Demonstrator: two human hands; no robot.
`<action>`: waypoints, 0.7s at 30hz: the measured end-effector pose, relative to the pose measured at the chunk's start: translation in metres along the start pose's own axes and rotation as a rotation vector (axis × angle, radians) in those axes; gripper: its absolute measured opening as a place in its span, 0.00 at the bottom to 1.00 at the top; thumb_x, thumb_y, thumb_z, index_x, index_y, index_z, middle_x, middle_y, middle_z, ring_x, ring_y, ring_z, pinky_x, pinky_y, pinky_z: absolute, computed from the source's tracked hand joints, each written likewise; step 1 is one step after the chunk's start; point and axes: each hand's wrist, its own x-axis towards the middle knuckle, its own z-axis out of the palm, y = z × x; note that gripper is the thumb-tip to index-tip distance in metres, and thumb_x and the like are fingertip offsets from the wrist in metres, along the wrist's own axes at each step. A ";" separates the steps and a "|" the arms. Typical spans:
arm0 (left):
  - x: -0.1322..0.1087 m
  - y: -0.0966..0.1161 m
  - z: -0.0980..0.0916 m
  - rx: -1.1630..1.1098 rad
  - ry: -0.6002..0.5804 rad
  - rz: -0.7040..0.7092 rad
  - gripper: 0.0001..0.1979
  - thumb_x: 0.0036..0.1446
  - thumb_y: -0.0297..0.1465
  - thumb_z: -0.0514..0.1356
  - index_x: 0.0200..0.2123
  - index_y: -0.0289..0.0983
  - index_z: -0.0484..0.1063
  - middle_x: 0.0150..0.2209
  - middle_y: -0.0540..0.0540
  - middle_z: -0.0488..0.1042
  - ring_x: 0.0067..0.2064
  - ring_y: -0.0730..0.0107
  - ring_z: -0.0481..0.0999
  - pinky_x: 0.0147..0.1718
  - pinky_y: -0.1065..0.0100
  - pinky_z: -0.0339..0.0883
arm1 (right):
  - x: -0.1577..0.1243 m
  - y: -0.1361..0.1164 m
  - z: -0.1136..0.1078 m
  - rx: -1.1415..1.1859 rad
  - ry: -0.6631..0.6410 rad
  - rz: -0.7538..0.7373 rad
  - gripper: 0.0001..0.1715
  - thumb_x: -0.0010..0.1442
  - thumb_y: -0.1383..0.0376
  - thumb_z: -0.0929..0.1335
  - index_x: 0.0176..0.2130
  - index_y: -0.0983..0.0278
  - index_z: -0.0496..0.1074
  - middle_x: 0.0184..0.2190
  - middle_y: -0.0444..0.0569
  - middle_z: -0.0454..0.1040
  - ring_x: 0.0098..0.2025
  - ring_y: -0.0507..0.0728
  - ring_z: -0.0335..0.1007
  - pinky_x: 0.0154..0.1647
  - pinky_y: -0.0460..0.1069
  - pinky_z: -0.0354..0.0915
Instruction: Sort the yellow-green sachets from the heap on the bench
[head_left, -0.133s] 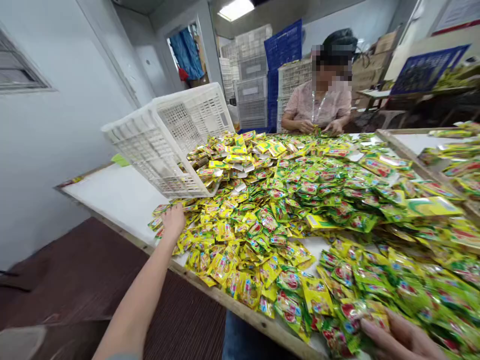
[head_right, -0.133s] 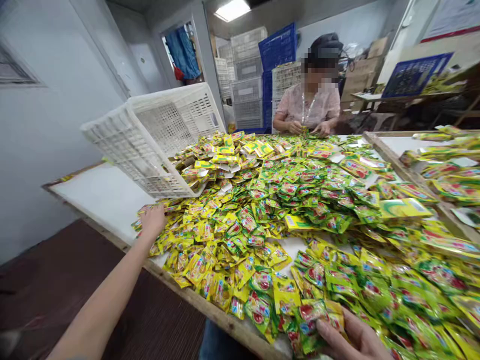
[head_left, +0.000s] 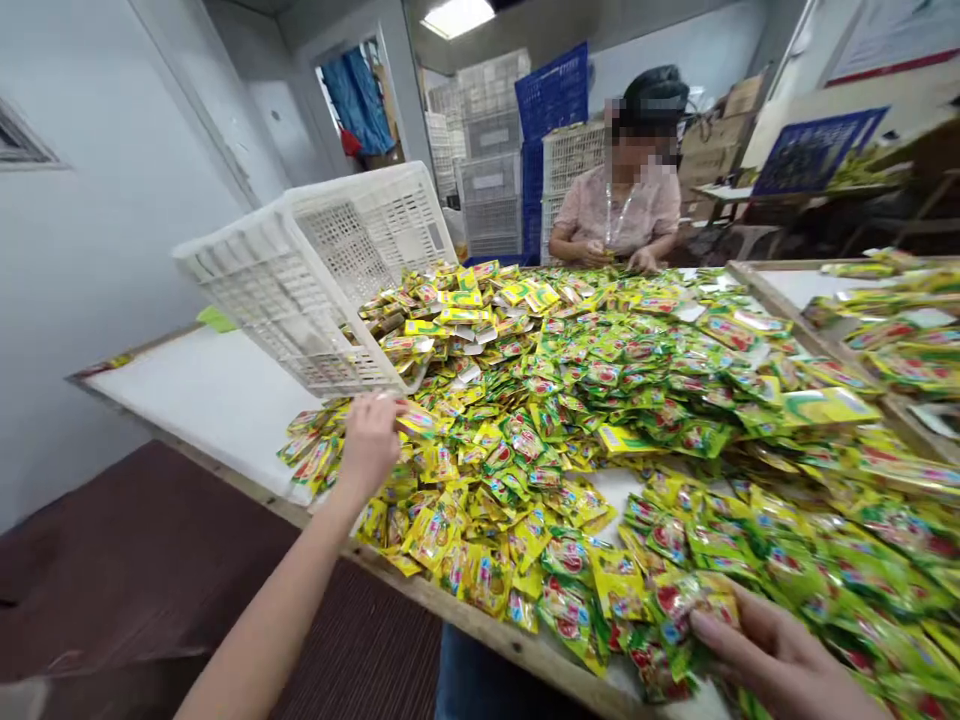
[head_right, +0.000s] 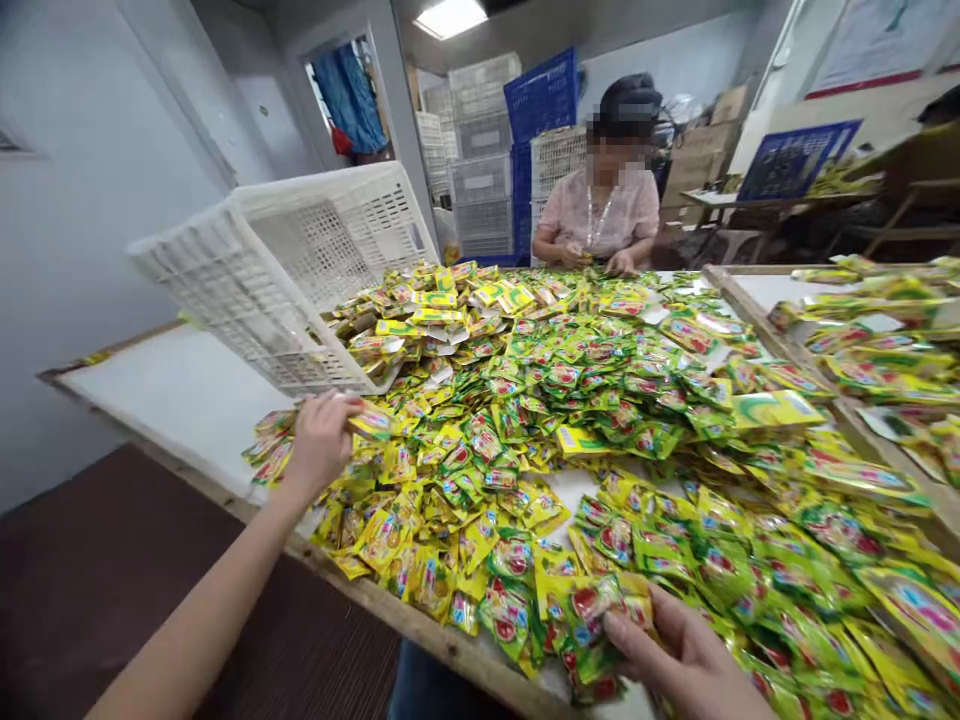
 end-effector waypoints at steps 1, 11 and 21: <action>-0.007 0.018 -0.002 -0.122 0.046 0.195 0.13 0.52 0.20 0.50 0.37 0.38 0.70 0.47 0.43 0.75 0.58 0.57 0.63 0.57 0.52 0.54 | 0.000 -0.006 0.004 0.033 -0.058 -0.010 0.19 0.44 0.49 0.74 0.29 0.62 0.76 0.28 0.48 0.77 0.31 0.56 0.72 0.39 0.49 0.71; -0.069 0.155 0.002 -0.979 0.241 0.440 0.14 0.59 0.27 0.54 0.49 0.42 0.64 0.56 0.42 0.66 0.62 0.59 0.58 0.59 0.51 0.54 | 0.003 0.004 0.022 0.122 -0.244 -0.149 0.35 0.45 0.49 0.74 0.49 0.62 0.73 0.44 0.53 0.76 0.44 0.60 0.74 0.44 0.53 0.70; -0.093 0.206 0.021 -1.244 -0.568 -0.109 0.36 0.51 0.44 0.61 0.57 0.34 0.51 0.52 0.35 0.70 0.54 0.56 0.70 0.50 0.58 0.67 | -0.019 -0.009 0.023 -0.588 -0.126 -0.624 0.11 0.56 0.71 0.65 0.38 0.61 0.75 0.45 0.55 0.73 0.49 0.59 0.71 0.49 0.52 0.69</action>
